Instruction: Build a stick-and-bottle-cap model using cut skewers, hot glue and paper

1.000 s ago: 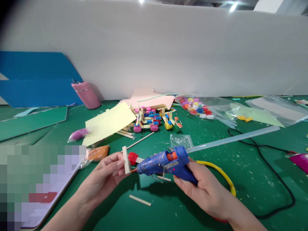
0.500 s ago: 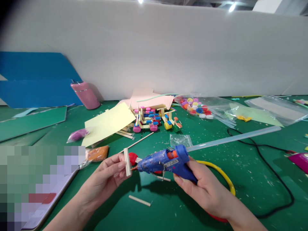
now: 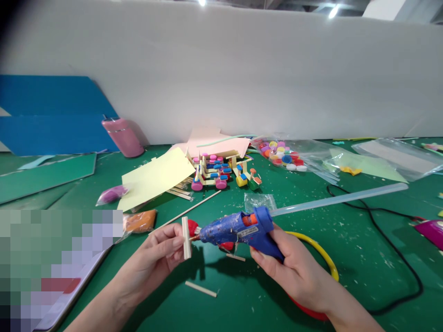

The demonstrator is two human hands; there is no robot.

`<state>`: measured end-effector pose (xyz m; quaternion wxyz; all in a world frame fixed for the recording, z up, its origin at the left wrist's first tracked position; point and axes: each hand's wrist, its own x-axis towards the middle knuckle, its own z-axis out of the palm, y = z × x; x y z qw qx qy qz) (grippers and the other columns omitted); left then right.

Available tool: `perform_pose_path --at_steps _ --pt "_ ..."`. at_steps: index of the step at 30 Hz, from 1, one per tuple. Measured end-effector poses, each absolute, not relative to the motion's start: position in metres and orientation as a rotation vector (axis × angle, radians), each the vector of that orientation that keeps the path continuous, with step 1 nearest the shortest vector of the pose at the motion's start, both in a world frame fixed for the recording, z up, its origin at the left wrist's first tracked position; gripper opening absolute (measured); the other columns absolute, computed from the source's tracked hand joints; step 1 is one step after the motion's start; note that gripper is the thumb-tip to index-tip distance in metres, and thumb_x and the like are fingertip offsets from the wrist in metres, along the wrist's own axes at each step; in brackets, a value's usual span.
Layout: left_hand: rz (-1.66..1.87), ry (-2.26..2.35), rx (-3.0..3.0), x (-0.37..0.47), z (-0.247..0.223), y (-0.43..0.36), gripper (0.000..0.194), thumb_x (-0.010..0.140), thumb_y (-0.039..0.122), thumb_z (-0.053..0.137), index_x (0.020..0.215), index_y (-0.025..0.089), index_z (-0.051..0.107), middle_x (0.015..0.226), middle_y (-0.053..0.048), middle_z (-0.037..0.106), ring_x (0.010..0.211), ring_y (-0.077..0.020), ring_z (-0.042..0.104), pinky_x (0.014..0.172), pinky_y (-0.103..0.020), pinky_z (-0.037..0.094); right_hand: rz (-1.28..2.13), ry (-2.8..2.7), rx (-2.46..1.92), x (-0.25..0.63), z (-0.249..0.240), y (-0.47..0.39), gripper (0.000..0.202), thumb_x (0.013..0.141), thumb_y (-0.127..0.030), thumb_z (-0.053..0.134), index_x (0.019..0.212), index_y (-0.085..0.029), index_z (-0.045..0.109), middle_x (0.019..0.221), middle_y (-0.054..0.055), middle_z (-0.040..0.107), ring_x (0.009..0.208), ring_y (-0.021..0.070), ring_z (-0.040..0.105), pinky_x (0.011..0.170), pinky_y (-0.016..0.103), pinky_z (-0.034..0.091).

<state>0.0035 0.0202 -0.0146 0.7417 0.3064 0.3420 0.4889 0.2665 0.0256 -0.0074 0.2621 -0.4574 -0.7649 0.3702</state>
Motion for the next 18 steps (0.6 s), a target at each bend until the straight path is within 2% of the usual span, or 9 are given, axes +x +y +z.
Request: perform_pose_path --at_steps 8,18 --pt "1.058 0.754 0.671 0.0033 -0.0153 0.0208 0.012 0.072 0.017 0.067 0.063 0.013 0.06 0.052 0.002 0.054 0.05 -0.0053 0.045 0.051 -0.015 0.037 0.955 -2.075 -1.225 0.2665 -0.0064 0.0252 0.017 0.086 -0.033 0.045 0.088 -0.02 0.056 0.068 0.0 0.053 0.056 0.0121 0.05 0.051 0.021 0.044" --pt "1.086 0.749 0.671 0.0018 -0.0144 0.0199 0.011 0.073 0.017 0.065 0.065 0.012 0.06 0.056 0.001 0.055 0.052 -0.0053 0.045 0.052 -0.015 0.036 1.048 -2.052 -1.204 0.2661 -0.0062 0.0248 0.015 0.085 -0.033 0.046 0.089 -0.021 0.055 0.072 0.001 0.057 0.061 0.0131 0.052 0.055 0.021 0.046"
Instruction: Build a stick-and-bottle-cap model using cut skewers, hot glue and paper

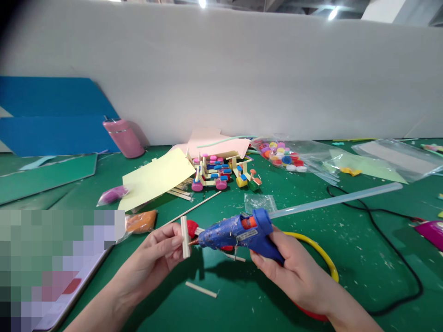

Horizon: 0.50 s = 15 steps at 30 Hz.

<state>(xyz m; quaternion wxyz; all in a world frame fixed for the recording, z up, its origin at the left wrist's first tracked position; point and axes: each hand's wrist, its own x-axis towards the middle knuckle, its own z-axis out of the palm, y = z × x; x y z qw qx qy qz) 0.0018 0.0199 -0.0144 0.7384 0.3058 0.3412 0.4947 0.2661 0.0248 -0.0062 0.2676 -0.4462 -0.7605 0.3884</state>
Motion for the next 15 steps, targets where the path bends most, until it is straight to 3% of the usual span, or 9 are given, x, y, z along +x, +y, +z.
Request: perform_pose_path --at_steps 15 --pt "1.121 0.757 0.664 0.0003 -0.0133 0.0224 0.01 0.073 0.015 0.064 0.065 0.011 0.061 0.056 0.0 0.056 0.051 -0.0044 0.045 0.051 -0.014 0.037 1.041 -2.077 -1.201 0.268 -0.0055 0.0239 0.015 0.086 -0.033 0.046 0.089 -0.022 0.055 0.072 0.0 0.057 0.062 0.013 0.052 0.056 0.021 0.045"
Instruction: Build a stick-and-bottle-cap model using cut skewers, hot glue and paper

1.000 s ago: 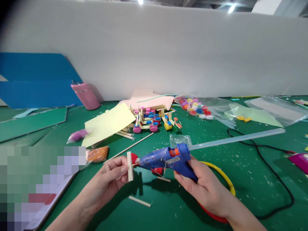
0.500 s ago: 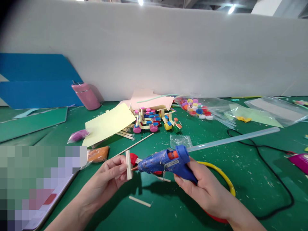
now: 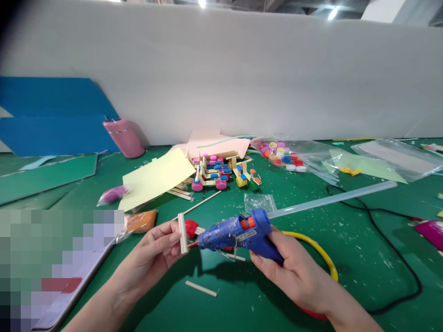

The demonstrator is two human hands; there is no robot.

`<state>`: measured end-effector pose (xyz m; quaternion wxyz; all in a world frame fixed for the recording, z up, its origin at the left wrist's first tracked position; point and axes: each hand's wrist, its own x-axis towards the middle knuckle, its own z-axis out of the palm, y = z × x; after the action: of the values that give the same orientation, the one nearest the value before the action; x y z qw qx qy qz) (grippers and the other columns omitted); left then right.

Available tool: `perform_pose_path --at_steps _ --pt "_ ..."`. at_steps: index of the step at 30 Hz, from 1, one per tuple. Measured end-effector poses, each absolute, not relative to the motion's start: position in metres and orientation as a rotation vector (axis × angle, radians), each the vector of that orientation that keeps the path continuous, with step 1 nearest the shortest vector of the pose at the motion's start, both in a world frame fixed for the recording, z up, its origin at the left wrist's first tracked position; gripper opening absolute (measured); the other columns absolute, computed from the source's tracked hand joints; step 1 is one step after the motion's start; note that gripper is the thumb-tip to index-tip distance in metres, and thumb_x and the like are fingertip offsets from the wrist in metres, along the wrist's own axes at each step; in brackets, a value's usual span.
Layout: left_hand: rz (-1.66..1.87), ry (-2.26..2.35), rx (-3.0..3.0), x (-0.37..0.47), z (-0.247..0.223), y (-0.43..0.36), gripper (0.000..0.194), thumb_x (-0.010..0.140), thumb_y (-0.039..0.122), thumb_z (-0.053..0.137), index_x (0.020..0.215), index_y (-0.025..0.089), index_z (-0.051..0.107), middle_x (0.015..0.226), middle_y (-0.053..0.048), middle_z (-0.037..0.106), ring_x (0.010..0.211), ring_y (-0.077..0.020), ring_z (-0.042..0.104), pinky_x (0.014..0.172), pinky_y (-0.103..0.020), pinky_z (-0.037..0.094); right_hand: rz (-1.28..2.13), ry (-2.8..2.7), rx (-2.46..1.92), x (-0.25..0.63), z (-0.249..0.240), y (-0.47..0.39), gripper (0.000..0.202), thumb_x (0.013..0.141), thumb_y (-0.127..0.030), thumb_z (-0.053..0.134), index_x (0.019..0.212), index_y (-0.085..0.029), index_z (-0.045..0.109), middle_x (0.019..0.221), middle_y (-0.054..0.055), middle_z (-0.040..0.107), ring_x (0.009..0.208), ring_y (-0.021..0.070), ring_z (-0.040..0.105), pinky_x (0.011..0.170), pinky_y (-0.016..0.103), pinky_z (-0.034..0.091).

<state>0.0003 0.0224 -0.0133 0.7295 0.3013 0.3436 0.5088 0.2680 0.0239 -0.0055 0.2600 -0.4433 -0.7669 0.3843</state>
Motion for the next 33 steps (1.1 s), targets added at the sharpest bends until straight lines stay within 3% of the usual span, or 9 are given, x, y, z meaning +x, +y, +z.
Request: perform_pose_path --at_steps 22,29,33 --pt "1.142 0.769 0.624 0.0 -0.011 0.021 0.012 0.071 0.017 0.067 0.063 0.012 0.06 0.054 0.001 0.054 0.049 -0.0041 0.043 0.049 -0.014 0.036 1.041 -2.011 -1.215 0.261 -0.002 0.024 0.015 0.083 -0.03 0.05 0.089 -0.02 0.06 0.073 0.002 0.06 0.063 0.0145 0.055 0.057 0.023 0.046" --pt "1.139 0.78 0.639 0.0 -0.012 0.022 0.012 0.073 0.018 0.066 0.064 0.012 0.061 0.053 0.001 0.053 0.051 -0.0051 0.044 0.052 -0.015 0.037 1.311 -1.615 -1.162 0.257 -0.007 0.025 0.02 0.082 -0.036 0.054 0.091 -0.018 0.051 0.059 -0.004 0.049 0.047 0.0085 0.044 0.042 0.019 0.039" --pt "1.139 0.778 0.646 0.0 -0.012 0.022 0.011 0.072 0.018 0.066 0.065 0.012 0.061 0.055 0.001 0.053 0.051 -0.0048 0.043 0.051 -0.014 0.037 1.276 -1.471 -1.116 0.262 -0.005 0.035 0.019 0.082 -0.035 0.054 0.092 -0.02 0.047 0.051 -0.006 0.047 0.041 0.008 0.041 0.039 0.019 0.036"
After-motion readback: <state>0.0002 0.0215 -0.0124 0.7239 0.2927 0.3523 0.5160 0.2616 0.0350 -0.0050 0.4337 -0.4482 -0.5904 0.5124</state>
